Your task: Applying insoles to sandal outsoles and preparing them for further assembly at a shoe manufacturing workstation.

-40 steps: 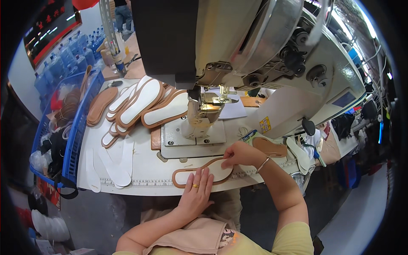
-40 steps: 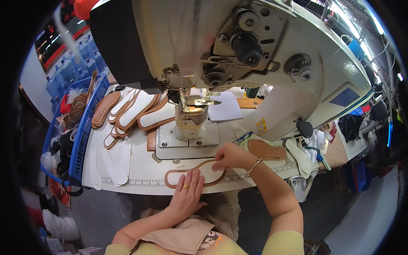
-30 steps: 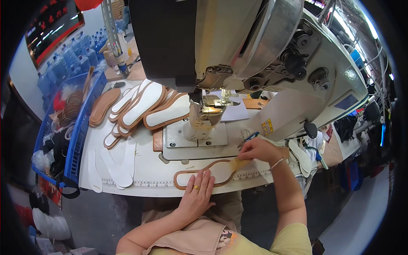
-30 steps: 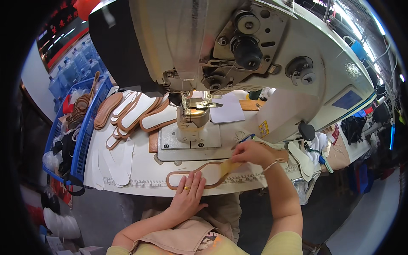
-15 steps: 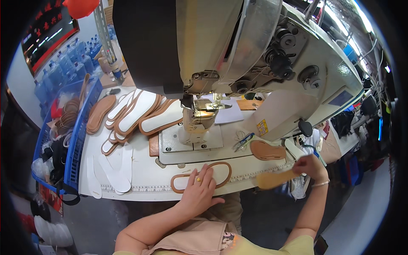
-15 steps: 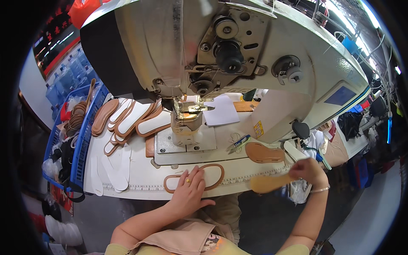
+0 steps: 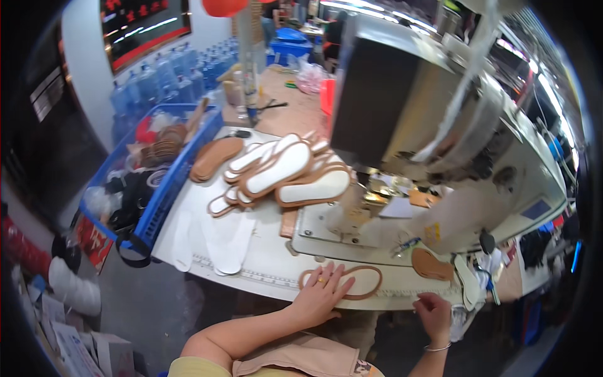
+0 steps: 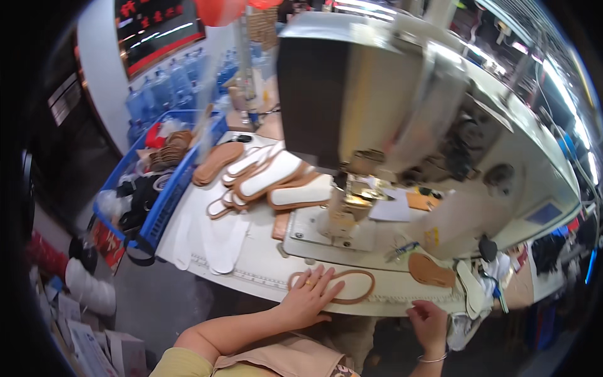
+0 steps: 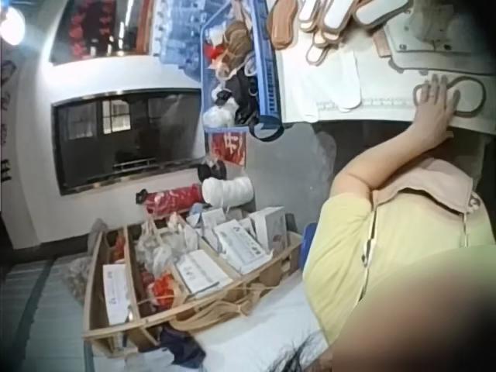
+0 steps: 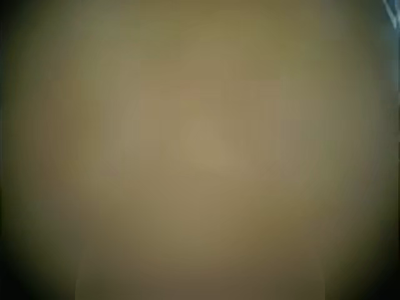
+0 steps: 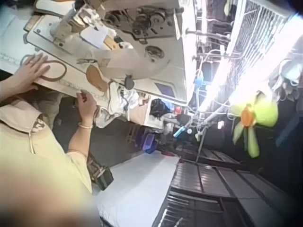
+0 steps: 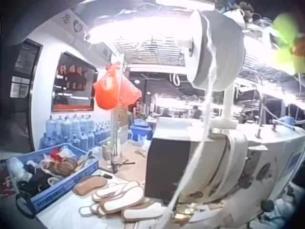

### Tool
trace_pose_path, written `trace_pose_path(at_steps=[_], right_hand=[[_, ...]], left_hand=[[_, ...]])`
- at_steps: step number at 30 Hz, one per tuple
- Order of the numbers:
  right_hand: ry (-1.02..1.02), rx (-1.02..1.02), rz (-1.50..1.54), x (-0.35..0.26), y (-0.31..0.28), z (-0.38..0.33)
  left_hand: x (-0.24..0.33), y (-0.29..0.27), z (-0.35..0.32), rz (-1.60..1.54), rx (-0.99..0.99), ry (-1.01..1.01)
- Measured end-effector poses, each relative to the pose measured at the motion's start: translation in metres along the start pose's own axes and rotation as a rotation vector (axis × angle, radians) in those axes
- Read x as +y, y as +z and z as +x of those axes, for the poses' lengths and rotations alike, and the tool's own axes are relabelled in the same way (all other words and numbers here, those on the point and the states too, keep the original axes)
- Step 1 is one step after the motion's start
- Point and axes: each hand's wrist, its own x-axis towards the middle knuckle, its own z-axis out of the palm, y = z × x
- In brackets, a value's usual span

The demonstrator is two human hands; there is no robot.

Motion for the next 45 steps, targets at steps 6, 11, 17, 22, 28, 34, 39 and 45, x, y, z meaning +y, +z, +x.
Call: trace_pose_path(at_steps=[6, 11, 17, 22, 28, 34, 39, 45], right_hand=[[-0.394, -0.003, 0.023, -0.019, 0.084, 0.032], [-0.454, -0.083, -0.423, -0.030, 0.104, 0.028], [-0.573, -0.048, -0.262, -0.029, 0.112, 0.035], [-0.451, -0.037, -0.272, -0.029, 0.107, 0.031], [-0.444, -0.051, -0.304, -0.034, 0.107, 0.031], [-0.629, 0.010, -0.253, -0.021, 0.113, 0.045], [-0.644, 0.015, -0.273, -0.028, 0.112, 0.028], [-0.672, 0.038, -0.260, -0.032, 0.108, 0.023]], left_hand=[[-0.041, -0.005, -0.059, -0.073, 0.278, 0.103], [-0.120, -0.052, -0.033, -0.140, 0.788, -0.172], [-0.196, -0.082, 0.056, 0.044, 0.917, -0.211], [-0.166, -0.087, 0.078, -0.010, 0.415, -0.348], [-0.150, -0.057, 0.015, 0.002, 0.444, -0.504], [-0.141, -0.045, -0.090, -0.004, 0.304, -0.942], [-0.144, -0.010, -0.130, -0.037, 0.421, -1.022], [-0.142, -0.010, -0.123, -0.029, 0.520, -0.876]])
